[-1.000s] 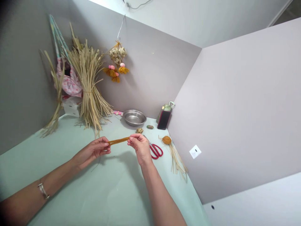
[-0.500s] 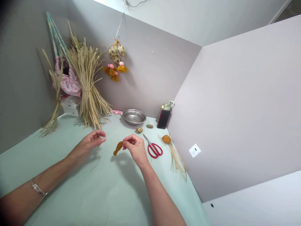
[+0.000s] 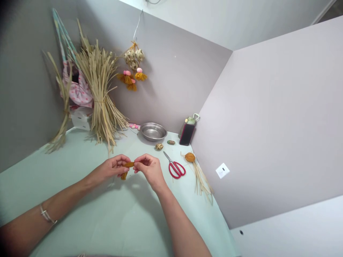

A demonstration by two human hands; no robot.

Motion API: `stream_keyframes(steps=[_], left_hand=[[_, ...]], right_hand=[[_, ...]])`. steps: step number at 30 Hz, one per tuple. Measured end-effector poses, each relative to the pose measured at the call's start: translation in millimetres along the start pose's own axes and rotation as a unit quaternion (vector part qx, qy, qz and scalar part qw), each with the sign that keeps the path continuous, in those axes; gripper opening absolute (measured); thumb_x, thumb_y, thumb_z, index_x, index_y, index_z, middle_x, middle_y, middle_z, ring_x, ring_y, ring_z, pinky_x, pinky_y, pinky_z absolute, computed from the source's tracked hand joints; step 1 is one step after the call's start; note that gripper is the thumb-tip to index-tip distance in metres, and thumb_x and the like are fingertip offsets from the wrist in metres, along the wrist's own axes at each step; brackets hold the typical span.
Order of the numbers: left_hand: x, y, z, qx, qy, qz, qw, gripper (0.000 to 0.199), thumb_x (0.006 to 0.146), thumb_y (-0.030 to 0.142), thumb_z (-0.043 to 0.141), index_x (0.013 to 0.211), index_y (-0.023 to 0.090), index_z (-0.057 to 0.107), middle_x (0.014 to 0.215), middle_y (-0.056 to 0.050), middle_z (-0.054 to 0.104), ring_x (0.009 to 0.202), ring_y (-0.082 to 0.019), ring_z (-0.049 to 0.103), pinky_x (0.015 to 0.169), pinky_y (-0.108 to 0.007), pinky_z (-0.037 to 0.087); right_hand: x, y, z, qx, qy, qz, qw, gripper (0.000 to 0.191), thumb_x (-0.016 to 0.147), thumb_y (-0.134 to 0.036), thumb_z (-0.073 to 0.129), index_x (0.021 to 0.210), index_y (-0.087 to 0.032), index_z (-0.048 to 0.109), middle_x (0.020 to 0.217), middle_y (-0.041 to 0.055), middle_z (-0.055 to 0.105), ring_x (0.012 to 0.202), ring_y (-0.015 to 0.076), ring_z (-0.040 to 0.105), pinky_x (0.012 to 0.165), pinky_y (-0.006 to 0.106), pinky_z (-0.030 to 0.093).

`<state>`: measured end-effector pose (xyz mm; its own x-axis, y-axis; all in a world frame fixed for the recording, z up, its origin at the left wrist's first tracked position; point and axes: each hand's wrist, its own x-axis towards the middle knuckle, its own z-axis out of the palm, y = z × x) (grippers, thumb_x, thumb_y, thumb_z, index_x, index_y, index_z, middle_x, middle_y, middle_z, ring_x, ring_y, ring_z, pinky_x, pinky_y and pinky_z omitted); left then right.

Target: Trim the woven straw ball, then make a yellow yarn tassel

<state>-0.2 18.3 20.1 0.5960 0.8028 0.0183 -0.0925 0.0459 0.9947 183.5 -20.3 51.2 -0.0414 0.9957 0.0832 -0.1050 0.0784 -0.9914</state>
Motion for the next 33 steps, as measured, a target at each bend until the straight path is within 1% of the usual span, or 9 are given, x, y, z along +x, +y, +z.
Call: stream_keyframes(steps=[5,11,14,17,21,23,25,28,33], left_hand=[[-3,9,-1.9,-0.120,0.029,-0.018,0.992,0.024,0.083,0.029,0.071,0.104,0.023,0.061,0.081,0.002,0.066,0.069,-0.011,0.054,0.068,-0.023,0.043],[-3,7,1.1,-0.215,0.059,-0.022,0.975,0.014,0.080,0.023,0.075,0.090,0.019,0.066,0.081,0.001,0.065,0.069,-0.009,0.057,0.069,-0.019,0.047],[-2,5,0.6,-0.237,0.074,-0.019,0.968,0.014,0.078,0.021,0.076,0.089,0.018,0.068,0.083,0.000,0.066,0.071,-0.010,0.059,0.068,-0.020,0.048],[-1,5,0.6,-0.253,0.088,-0.017,0.963,0.017,0.075,0.021,0.078,0.087,0.018,0.067,0.085,-0.001,0.067,0.073,-0.011,0.060,0.068,-0.021,0.049],[-3,8,2.2,-0.266,0.114,-0.014,0.957,0.016,0.074,0.020,0.078,0.086,0.018,0.067,0.085,0.000,0.063,0.073,-0.011,0.059,0.069,-0.021,0.050],[-4,9,3.5,-0.271,0.123,-0.016,0.954,0.013,0.075,0.019,0.076,0.085,0.018,0.067,0.085,0.000,0.062,0.072,-0.011,0.058,0.070,-0.021,0.050],[-4,9,5.0,-0.282,0.124,-0.019,0.951,0.012,0.076,0.018,0.076,0.084,0.018,0.067,0.086,0.000,0.062,0.072,-0.010,0.057,0.070,-0.020,0.050],[-5,8,7.3,-0.299,0.118,-0.021,0.947,0.012,0.076,0.018,0.075,0.085,0.018,0.067,0.088,0.001,0.062,0.075,-0.009,0.057,0.073,-0.019,0.050],[-5,5,9.0,-0.295,0.121,-0.020,0.948,0.011,0.076,0.019,0.076,0.083,0.019,0.067,0.089,0.000,0.062,0.076,-0.010,0.057,0.075,-0.020,0.050]], right_hand=[[-2,0,3,0.018,0.011,0.007,1.000,0.012,0.068,-0.023,0.076,0.072,-0.017,0.068,0.062,0.0009,0.069,0.058,0.0142,0.063,0.066,0.030,0.053],[-3,4,7,0.012,0.013,-0.007,1.000,0.011,0.069,-0.024,0.076,0.075,-0.018,0.070,0.064,-0.0004,0.067,0.062,0.0146,0.063,0.067,0.030,0.054],[-3,8,8,-0.024,0.018,-0.033,0.999,0.009,0.071,-0.025,0.075,0.078,-0.019,0.072,0.072,-0.0001,0.066,0.064,0.0143,0.063,0.068,0.030,0.054],[-4,11,10,-0.075,0.008,-0.091,0.993,0.011,0.075,-0.028,0.074,0.084,-0.021,0.072,0.089,0.0022,0.064,0.077,0.0161,0.064,0.075,0.031,0.055],[-5,15,12,-0.141,-0.023,-0.175,0.974,0.031,0.074,-0.030,0.079,0.103,-0.024,0.069,0.105,0.0045,0.058,0.095,0.0190,0.061,0.090,0.036,0.054],[-5,17,13,-0.176,-0.024,-0.208,0.962,0.040,0.073,-0.028,0.081,0.109,-0.026,0.065,0.110,0.0058,0.055,0.098,0.0201,0.059,0.092,0.039,0.053],[-5,20,14,-0.203,-0.021,-0.235,0.950,0.045,0.073,-0.027,0.081,0.113,-0.026,0.061,0.112,0.0068,0.053,0.101,0.0213,0.057,0.093,0.040,0.053],[-4,24,17,-0.216,-0.015,-0.250,0.944,0.044,0.074,-0.025,0.080,0.112,-0.025,0.058,0.112,0.0071,0.052,0.104,0.0220,0.056,0.092,0.041,0.054],[-5,27,19,-0.200,-0.002,-0.226,0.953,0.033,0.078,-0.022,0.073,0.107,-0.026,0.058,0.109,0.0047,0.051,0.099,0.0193,0.058,0.087,0.037,0.058]])
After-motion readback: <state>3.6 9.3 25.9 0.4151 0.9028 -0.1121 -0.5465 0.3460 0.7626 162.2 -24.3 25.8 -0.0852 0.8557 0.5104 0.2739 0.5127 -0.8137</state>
